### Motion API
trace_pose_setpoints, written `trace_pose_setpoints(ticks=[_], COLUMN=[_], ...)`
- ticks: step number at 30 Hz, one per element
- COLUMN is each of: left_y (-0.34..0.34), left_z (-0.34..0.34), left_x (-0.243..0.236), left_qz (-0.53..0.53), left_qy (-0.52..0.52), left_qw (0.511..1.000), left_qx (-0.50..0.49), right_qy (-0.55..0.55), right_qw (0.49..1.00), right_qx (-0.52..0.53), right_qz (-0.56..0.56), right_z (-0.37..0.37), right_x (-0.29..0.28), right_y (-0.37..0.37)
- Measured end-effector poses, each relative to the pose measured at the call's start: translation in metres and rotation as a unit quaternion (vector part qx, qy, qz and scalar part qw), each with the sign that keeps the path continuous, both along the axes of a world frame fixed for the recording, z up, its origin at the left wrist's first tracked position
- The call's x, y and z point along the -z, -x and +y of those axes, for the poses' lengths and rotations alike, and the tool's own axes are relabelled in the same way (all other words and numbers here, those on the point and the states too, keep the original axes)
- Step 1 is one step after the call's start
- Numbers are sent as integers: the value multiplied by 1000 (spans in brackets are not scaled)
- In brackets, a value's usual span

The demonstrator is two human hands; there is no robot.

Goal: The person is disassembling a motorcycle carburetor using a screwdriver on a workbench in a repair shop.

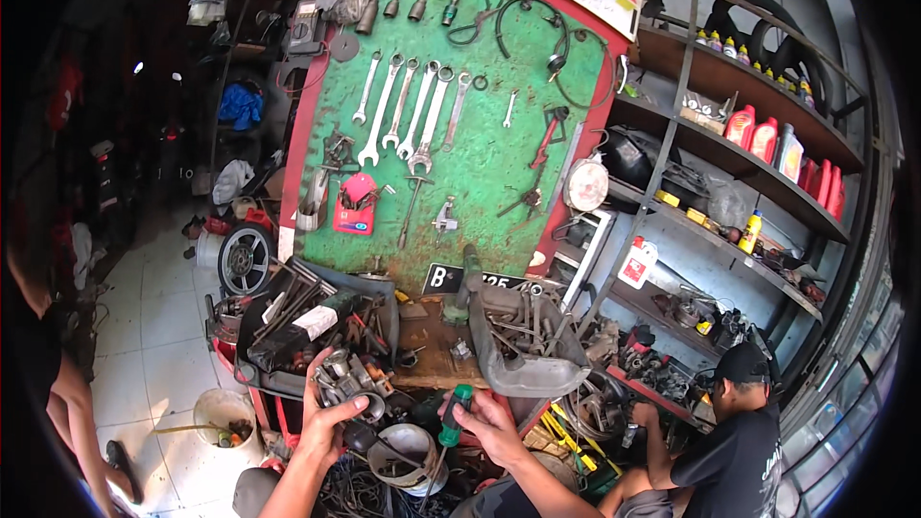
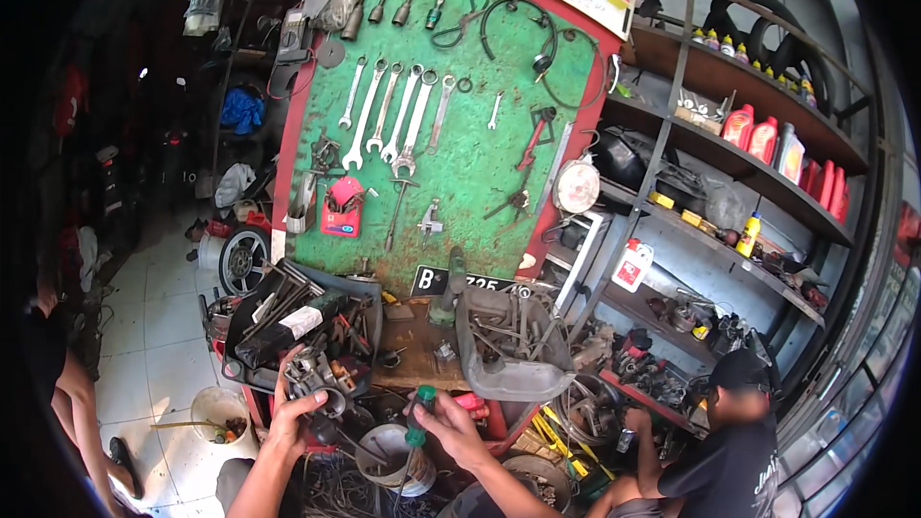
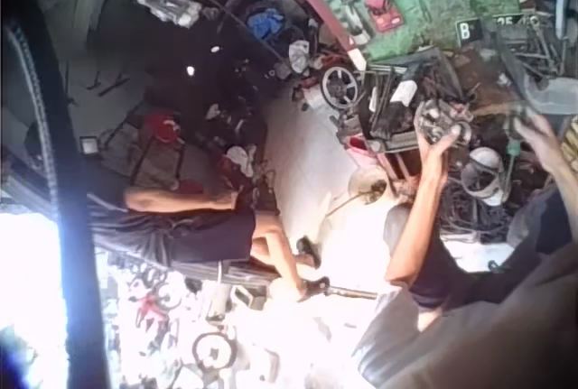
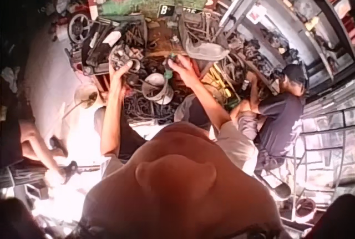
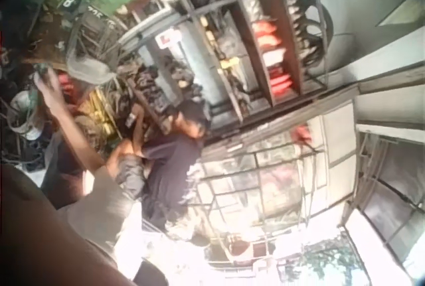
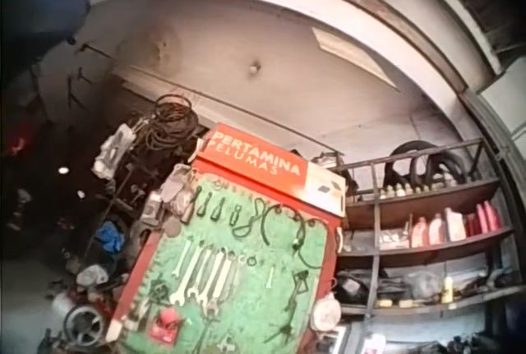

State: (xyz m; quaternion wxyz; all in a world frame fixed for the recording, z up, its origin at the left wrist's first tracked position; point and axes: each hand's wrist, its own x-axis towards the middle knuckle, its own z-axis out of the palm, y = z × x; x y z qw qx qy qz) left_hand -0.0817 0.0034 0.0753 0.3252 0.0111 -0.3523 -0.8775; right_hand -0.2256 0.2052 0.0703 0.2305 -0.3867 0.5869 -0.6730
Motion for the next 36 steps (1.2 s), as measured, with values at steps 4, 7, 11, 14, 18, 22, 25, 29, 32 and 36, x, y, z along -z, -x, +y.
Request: trace_pose_setpoints(ticks=[4, 7, 11, 14, 18, 22, 25, 29, 32, 36], left_y=[1, 6, 8, 10, 11, 19, 26, 28, 30, 32], left_z=[12, 17, 21, 26, 37, 43, 48, 60, 71, 62], left_x=[-2, 4, 21, 26, 17, 26, 35, 36, 19, 31], left_qz=[-7, -18, -23, -27, -76, -120, -132, -128, -93, -76], left_qy=[35, 71, 80, 88, 49, -5, -33, 17, 87, 180], left_qw=[999, 997, 996, 994, 991, 980, 972, 978, 982, 978], left_qx=[18, 34, 31, 52, 98, 157, 190, 166, 136, 69], right_qy=[105, 192, 272, 292, 295, 252, 309, 325, 386, 371], right_qw=[993, 977, 959, 941, 920, 935, 926, 915, 903, 899], right_qx=[-24, 16, -28, 61, 90, 37, 1, 13, 20, 52], right_qz=[40, 93, 69, 158, 242, 247, 218, 240, 187, 228], right_z=[-4, 2, 13, 12, 13, 19, 16, 20, 23, 23], right_x=[-45, -73, -111, -115, -128, -136, -136, -145, -151, -153], right_y=[-12, -19, -41, -49, -56, -63, -61, -62, -70, -64])
